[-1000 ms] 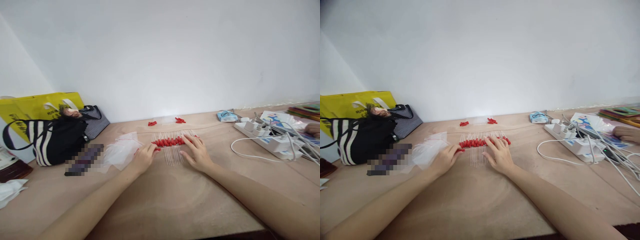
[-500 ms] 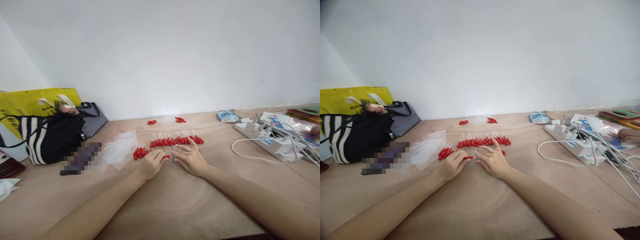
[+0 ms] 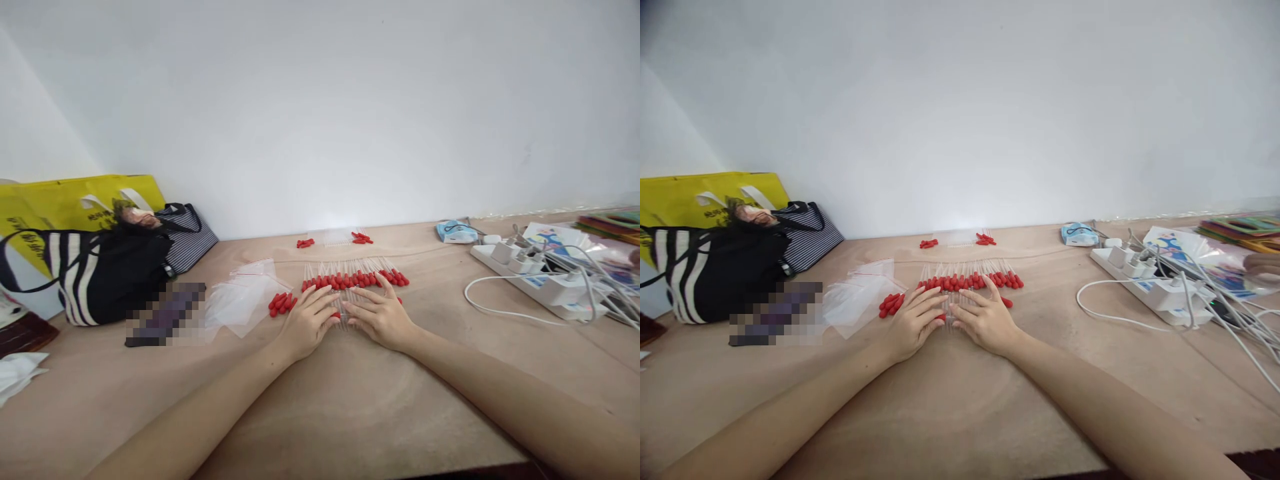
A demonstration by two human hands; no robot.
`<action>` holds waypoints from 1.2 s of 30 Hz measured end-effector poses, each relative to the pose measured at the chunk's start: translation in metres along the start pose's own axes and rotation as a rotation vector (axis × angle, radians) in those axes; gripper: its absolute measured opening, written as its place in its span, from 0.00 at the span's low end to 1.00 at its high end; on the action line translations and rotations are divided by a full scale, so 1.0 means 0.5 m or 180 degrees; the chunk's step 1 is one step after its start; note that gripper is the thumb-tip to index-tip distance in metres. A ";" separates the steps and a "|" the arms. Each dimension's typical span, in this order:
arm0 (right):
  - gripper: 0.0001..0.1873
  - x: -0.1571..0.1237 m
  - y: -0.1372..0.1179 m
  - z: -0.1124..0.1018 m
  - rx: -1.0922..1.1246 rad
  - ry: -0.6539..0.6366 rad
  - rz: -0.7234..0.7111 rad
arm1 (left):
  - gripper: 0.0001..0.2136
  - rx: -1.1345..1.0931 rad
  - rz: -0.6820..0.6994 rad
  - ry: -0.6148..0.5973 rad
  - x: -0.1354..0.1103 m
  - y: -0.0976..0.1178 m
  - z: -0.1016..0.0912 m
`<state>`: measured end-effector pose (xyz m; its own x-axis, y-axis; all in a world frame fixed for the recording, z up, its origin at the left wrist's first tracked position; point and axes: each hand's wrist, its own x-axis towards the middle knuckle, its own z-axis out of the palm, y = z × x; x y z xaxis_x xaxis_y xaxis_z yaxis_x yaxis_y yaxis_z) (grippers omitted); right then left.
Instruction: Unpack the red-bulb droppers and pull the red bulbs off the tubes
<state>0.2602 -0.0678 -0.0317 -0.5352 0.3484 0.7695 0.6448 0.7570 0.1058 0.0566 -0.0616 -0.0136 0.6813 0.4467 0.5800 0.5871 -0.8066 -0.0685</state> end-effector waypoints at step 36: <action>0.09 -0.015 0.015 -0.029 -0.0044 0.0206 0.0469 | 0.08 0.0456 -0.0576 0.0643 -0.028 -0.029 -0.069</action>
<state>0.2769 -0.0728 -0.0275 -0.3981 0.4184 0.8164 0.7215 0.6924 -0.0030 0.0234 -0.0697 0.0072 0.4678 0.4805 0.7418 0.7564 -0.6518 -0.0548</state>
